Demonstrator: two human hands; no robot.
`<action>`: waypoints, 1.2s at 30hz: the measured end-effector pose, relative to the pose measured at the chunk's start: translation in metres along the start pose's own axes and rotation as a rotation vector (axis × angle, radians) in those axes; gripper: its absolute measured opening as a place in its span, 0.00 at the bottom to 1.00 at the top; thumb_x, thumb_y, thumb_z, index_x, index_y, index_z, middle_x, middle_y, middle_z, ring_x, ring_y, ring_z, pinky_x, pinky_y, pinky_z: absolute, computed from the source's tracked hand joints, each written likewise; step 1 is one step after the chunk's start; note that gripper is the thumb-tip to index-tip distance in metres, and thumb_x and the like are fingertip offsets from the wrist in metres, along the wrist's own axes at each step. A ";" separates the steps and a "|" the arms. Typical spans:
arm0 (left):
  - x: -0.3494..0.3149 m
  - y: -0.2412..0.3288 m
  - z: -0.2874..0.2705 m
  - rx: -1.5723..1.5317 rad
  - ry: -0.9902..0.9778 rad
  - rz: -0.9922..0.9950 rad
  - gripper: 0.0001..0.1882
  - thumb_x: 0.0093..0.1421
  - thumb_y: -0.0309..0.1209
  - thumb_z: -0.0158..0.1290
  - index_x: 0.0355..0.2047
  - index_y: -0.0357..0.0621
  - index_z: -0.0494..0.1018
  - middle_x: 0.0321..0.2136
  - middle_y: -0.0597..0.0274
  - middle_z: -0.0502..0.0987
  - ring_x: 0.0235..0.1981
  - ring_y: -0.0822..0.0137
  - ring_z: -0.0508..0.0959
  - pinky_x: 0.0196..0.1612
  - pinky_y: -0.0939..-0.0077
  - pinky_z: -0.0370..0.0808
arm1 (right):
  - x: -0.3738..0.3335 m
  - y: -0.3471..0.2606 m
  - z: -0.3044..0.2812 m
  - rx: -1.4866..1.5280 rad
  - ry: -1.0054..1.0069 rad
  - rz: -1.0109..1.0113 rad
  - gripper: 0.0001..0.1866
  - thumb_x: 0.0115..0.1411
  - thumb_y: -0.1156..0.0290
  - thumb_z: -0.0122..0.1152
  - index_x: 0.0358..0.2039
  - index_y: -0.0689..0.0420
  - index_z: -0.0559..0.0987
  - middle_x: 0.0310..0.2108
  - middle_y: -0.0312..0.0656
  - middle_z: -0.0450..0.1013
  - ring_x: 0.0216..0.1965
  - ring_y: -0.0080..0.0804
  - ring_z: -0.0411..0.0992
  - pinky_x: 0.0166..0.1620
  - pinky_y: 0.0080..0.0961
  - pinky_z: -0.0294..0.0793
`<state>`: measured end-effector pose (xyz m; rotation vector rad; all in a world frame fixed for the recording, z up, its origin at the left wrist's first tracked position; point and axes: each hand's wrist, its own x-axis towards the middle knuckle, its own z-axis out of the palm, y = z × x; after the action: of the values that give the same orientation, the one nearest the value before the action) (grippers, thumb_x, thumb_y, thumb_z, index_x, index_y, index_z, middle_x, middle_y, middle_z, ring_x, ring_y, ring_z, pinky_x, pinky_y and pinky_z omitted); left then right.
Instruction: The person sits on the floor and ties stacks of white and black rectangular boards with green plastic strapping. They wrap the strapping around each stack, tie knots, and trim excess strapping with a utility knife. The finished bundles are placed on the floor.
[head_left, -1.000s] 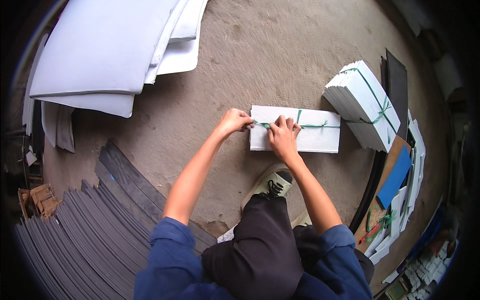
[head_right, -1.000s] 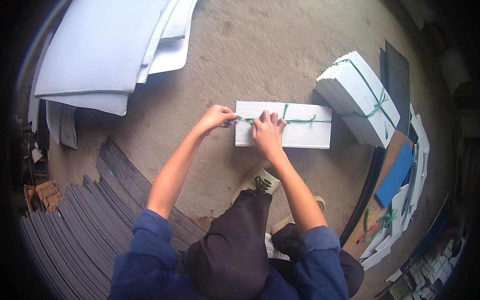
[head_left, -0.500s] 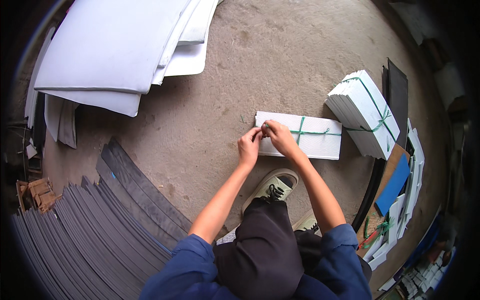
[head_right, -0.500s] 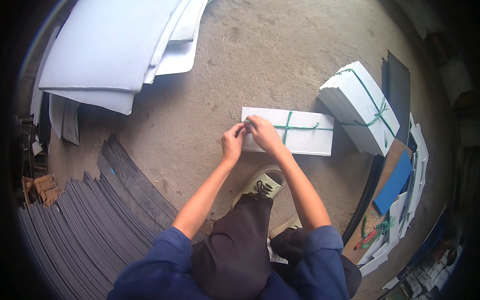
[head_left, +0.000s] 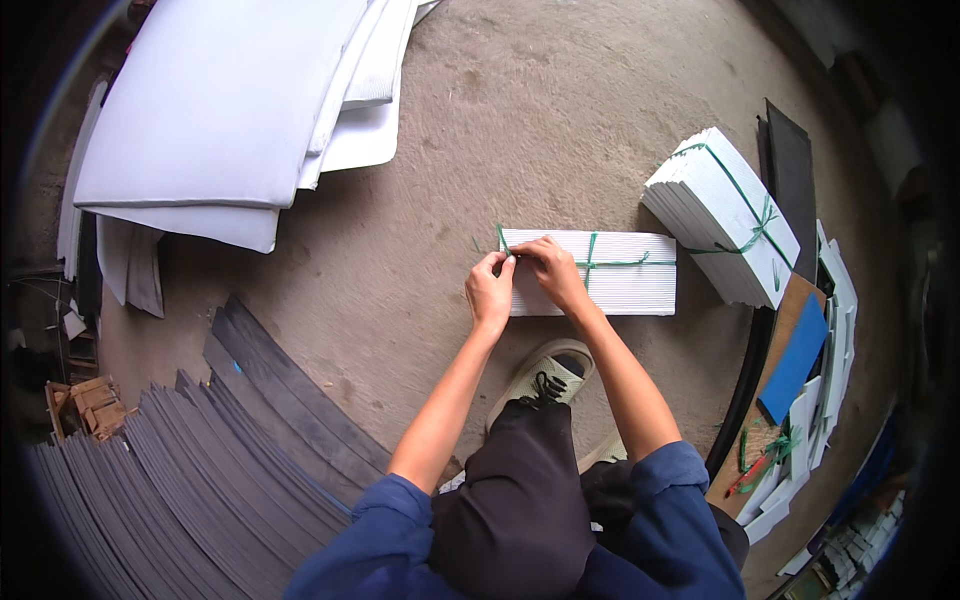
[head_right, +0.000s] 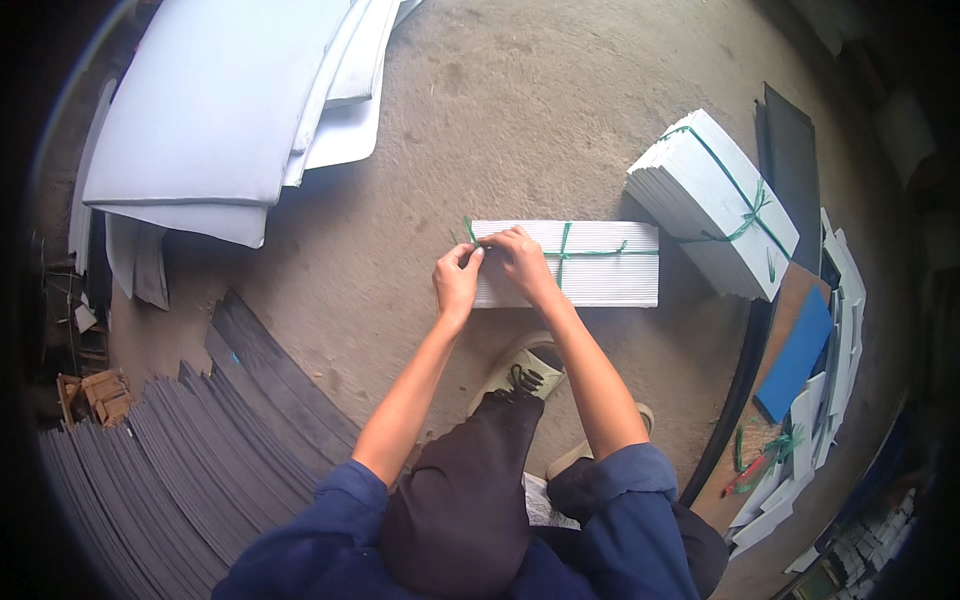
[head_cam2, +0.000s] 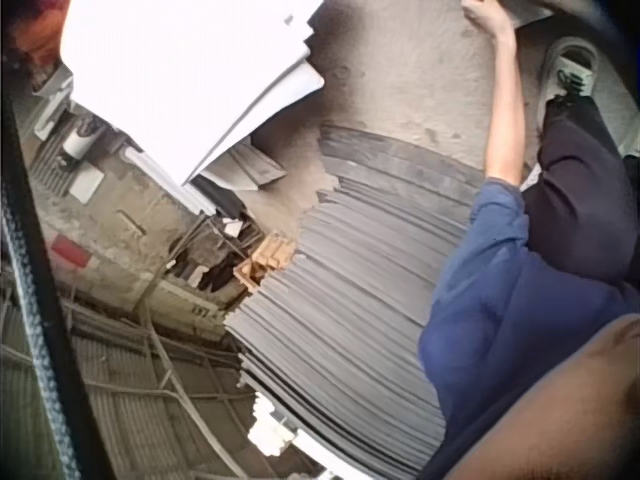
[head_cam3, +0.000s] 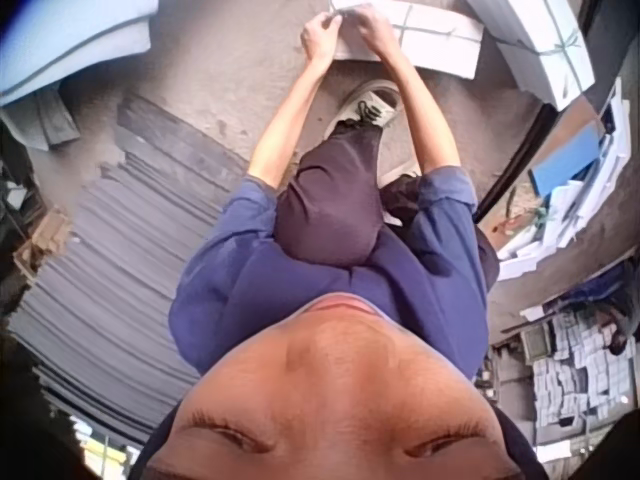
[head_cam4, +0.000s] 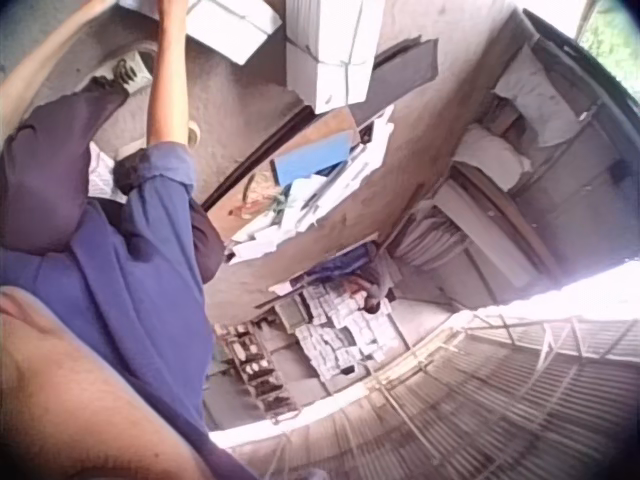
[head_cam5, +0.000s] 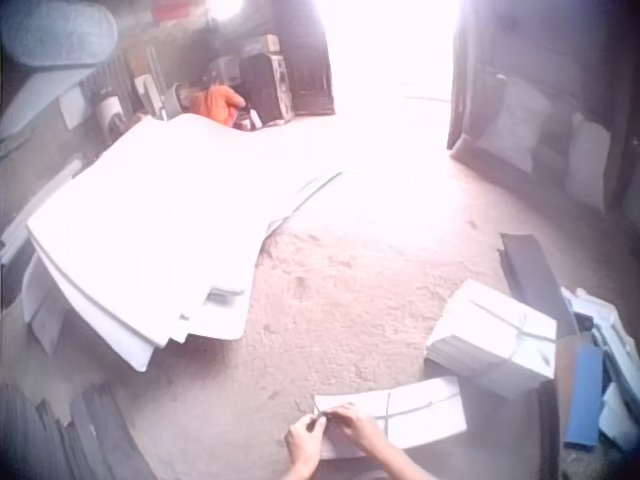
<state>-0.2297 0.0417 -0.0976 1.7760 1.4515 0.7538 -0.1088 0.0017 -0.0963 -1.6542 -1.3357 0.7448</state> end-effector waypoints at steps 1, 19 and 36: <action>0.002 -0.003 -0.001 0.059 0.038 0.074 0.10 0.52 0.32 0.53 0.30 0.38 0.75 0.25 0.52 0.77 0.27 0.59 0.77 0.33 0.71 0.72 | -0.002 -0.001 0.001 0.032 0.012 0.011 0.19 0.43 0.85 0.52 0.37 0.57 0.77 0.35 0.42 0.73 0.39 0.37 0.68 0.43 0.28 0.68; 0.086 -0.013 -0.041 -0.035 -1.015 -0.640 0.15 0.45 0.27 0.61 0.32 0.30 0.75 0.27 0.55 0.78 0.28 0.69 0.78 0.34 0.83 0.77 | -0.005 -0.004 0.008 -0.356 0.148 -0.495 0.09 0.37 0.75 0.60 0.23 0.57 0.71 0.29 0.37 0.70 0.32 0.30 0.68 0.32 0.25 0.72; -0.001 -0.007 -0.031 0.098 -0.133 0.421 0.07 0.50 0.23 0.53 0.31 0.39 0.73 0.23 0.60 0.69 0.25 0.64 0.72 0.28 0.70 0.68 | -0.010 -0.010 0.015 -0.159 0.141 -0.181 0.09 0.43 0.83 0.57 0.28 0.61 0.71 0.32 0.45 0.65 0.30 0.40 0.69 0.33 0.32 0.71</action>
<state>-0.2585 0.0460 -0.0857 2.1991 1.0535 0.7631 -0.1289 -0.0034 -0.0949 -1.6496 -1.4502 0.4171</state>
